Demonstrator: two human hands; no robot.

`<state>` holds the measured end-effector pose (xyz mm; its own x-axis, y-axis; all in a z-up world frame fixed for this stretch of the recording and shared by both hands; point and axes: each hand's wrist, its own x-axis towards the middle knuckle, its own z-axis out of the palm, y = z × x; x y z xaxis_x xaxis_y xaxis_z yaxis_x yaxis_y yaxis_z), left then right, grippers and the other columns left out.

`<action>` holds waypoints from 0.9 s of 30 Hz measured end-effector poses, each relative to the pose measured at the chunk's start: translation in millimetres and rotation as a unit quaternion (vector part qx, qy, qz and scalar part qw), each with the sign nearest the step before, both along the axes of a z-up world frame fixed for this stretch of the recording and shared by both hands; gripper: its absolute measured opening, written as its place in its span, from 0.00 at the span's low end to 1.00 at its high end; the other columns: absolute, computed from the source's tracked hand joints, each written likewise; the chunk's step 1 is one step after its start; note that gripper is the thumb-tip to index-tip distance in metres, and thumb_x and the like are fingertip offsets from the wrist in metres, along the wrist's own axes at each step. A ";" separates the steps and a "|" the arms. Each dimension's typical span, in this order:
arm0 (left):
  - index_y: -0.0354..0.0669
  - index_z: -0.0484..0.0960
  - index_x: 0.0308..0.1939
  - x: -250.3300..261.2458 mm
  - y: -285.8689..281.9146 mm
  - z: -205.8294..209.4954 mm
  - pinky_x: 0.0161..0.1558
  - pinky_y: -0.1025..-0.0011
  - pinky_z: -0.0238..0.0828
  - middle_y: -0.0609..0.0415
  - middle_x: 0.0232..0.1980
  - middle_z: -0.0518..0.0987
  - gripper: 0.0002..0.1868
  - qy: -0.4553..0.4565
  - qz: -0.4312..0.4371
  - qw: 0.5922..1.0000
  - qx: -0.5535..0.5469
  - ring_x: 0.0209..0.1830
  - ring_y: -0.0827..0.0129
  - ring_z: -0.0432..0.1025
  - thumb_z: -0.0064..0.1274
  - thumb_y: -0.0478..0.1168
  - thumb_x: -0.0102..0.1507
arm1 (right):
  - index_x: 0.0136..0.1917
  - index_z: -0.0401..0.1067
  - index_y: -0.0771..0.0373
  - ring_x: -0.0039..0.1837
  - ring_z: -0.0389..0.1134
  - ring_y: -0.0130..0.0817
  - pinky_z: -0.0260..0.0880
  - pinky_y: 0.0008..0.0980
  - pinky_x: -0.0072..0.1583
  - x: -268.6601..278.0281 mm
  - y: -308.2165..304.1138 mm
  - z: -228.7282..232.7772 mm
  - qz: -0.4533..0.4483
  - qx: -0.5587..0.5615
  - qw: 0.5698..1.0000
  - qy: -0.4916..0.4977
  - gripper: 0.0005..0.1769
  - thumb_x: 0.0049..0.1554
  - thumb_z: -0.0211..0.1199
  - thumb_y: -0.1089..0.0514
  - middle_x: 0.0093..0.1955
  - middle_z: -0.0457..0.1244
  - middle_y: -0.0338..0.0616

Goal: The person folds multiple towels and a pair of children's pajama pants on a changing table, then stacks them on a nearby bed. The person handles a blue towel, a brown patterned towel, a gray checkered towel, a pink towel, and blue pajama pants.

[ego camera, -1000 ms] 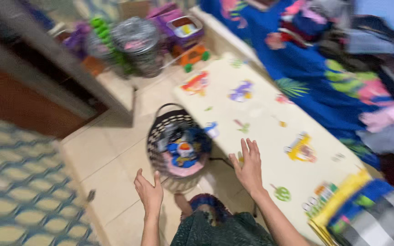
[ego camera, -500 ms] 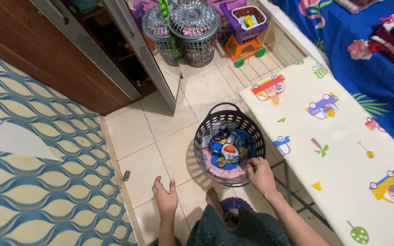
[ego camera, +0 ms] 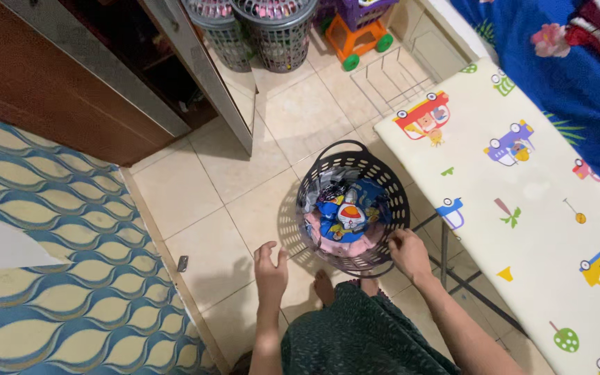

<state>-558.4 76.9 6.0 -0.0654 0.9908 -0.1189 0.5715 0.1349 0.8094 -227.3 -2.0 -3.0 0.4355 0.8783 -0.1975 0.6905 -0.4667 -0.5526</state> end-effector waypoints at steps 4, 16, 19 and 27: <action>0.38 0.78 0.53 4.2 -2.0 -9.9 0.56 0.57 0.68 0.42 0.55 0.77 0.16 -0.008 -0.008 0.999 -0.045 0.57 0.48 0.72 0.53 0.43 0.66 | 0.49 0.76 0.62 0.56 0.68 0.58 0.68 0.50 0.58 -12.6 9.7 -29.0 0.056 -0.063 0.996 0.013 0.11 0.52 0.62 0.59 0.51 0.67 0.56; 0.40 0.76 0.57 -2.8 -29.8 -76.9 0.58 0.60 0.70 0.44 0.57 0.78 0.18 -0.018 0.093 0.987 -0.127 0.58 0.52 0.74 0.52 0.43 0.66 | 0.59 0.73 0.60 0.65 0.67 0.54 0.67 0.47 0.65 -72.6 69.2 -188.5 0.336 -0.290 0.896 -0.018 0.20 0.53 0.59 0.56 0.62 0.66 0.58; 0.41 0.75 0.58 -1.3 -25.4 -99.2 0.58 0.59 0.70 0.45 0.56 0.78 0.18 0.018 0.097 0.979 -0.178 0.58 0.53 0.74 0.51 0.46 0.67 | 0.62 0.72 0.59 0.67 0.67 0.53 0.67 0.47 0.67 -84.7 83.4 -248.4 0.365 -0.331 0.870 -0.020 0.22 0.54 0.56 0.58 0.64 0.66 0.59; 0.40 0.74 0.58 -4.0 -29.2 -161.7 0.58 0.58 0.70 0.43 0.56 0.77 0.21 -0.020 0.118 0.975 -0.187 0.58 0.51 0.73 0.50 0.48 0.67 | 0.72 0.63 0.55 0.69 0.64 0.56 0.67 0.52 0.67 -100.3 89.2 -384.7 0.393 -0.370 0.839 -0.071 0.24 0.63 0.48 0.53 0.69 0.60 0.63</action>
